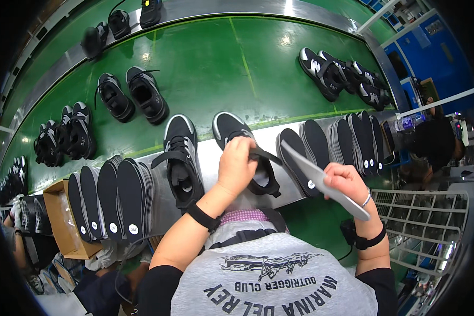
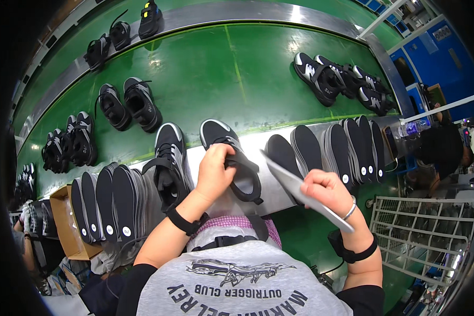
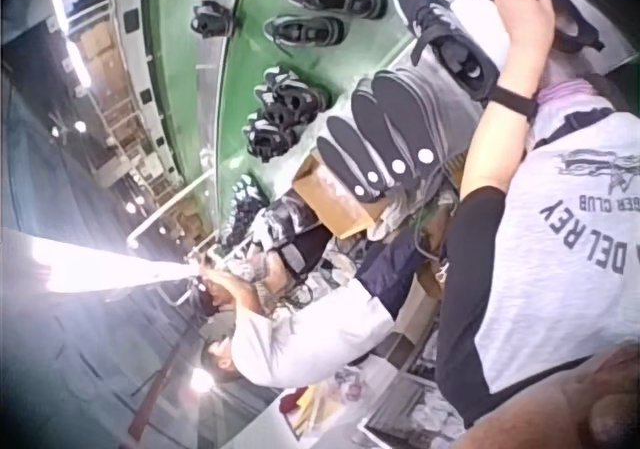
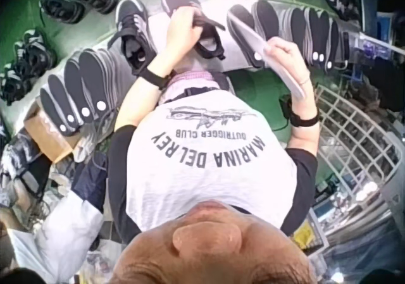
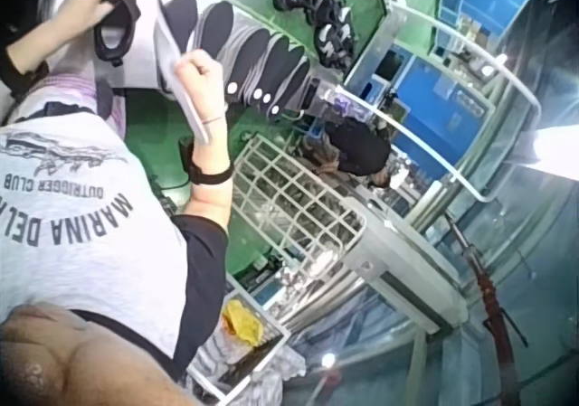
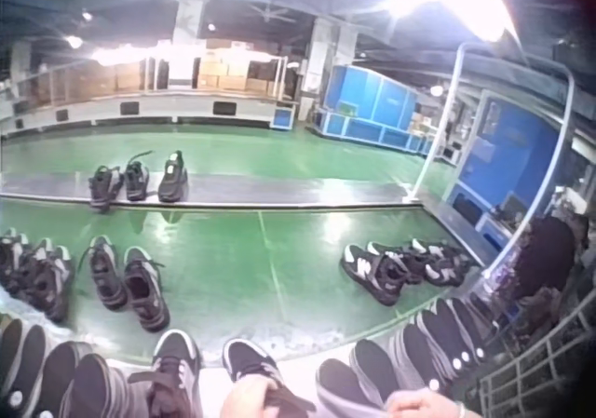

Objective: Inspecting shoes for quality and inserting insoles on a shoe manufacturing assembly line.

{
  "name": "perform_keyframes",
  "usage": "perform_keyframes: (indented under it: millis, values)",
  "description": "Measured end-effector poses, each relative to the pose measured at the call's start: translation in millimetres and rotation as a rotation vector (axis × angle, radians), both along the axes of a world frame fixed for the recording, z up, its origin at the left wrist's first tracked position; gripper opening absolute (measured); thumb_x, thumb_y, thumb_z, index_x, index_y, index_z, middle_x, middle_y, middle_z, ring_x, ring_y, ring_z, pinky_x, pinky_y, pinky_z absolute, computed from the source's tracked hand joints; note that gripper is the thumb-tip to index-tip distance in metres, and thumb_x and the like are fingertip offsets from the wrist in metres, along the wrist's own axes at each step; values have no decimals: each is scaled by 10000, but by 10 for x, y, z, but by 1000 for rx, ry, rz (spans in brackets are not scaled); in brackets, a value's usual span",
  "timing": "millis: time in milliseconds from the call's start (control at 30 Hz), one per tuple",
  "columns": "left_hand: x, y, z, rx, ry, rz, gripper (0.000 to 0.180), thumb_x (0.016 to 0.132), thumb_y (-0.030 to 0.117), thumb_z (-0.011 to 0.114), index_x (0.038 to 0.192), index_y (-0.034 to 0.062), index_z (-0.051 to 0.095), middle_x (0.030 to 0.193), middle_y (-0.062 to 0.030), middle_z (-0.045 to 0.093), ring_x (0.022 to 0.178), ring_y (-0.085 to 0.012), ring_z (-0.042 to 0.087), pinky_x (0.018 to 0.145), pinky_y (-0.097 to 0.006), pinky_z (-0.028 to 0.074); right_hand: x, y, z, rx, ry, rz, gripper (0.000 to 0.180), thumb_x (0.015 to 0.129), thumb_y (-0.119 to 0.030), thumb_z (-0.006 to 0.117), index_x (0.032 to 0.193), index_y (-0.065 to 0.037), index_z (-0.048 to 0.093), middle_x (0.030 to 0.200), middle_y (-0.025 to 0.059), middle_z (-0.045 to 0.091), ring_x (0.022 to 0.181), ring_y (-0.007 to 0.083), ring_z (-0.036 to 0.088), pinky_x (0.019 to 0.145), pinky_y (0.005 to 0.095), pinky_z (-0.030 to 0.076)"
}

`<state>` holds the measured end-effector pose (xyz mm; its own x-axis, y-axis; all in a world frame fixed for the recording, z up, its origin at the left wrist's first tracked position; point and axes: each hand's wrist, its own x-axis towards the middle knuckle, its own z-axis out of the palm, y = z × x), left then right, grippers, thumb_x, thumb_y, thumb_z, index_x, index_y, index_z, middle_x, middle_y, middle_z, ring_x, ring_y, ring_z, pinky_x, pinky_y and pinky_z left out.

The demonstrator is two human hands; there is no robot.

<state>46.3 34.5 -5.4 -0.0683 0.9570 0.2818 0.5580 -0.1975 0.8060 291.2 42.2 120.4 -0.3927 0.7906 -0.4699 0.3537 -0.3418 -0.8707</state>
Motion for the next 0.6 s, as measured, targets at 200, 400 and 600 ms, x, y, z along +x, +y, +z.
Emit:
perform_keyframes:
  millis: [200,400,600]
  values:
    - [-42,73,117,-260,-94,2,251,666,100,634,859,32,487,670,-134,570,632,-290,576,575,-350,445,-496,75,-114,111,-516,444,248,694,-214,552,720,24,616,601,134,581,594,203,596,542,308,454]
    - [-54,72,123,-372,-117,13,224,678,192,636,848,55,584,657,-144,596,650,-310,587,598,-371,456,-785,118,-191,-24,-556,500,277,659,-251,532,722,0,629,634,175,584,630,263,597,622,343,461]
    - [-115,186,46,-562,-387,-168,205,684,152,583,818,-2,612,675,-155,603,640,-250,603,610,-320,453,-1201,-73,-620,504,-923,622,239,685,-238,530,706,-19,624,786,151,580,679,321,586,674,426,440]
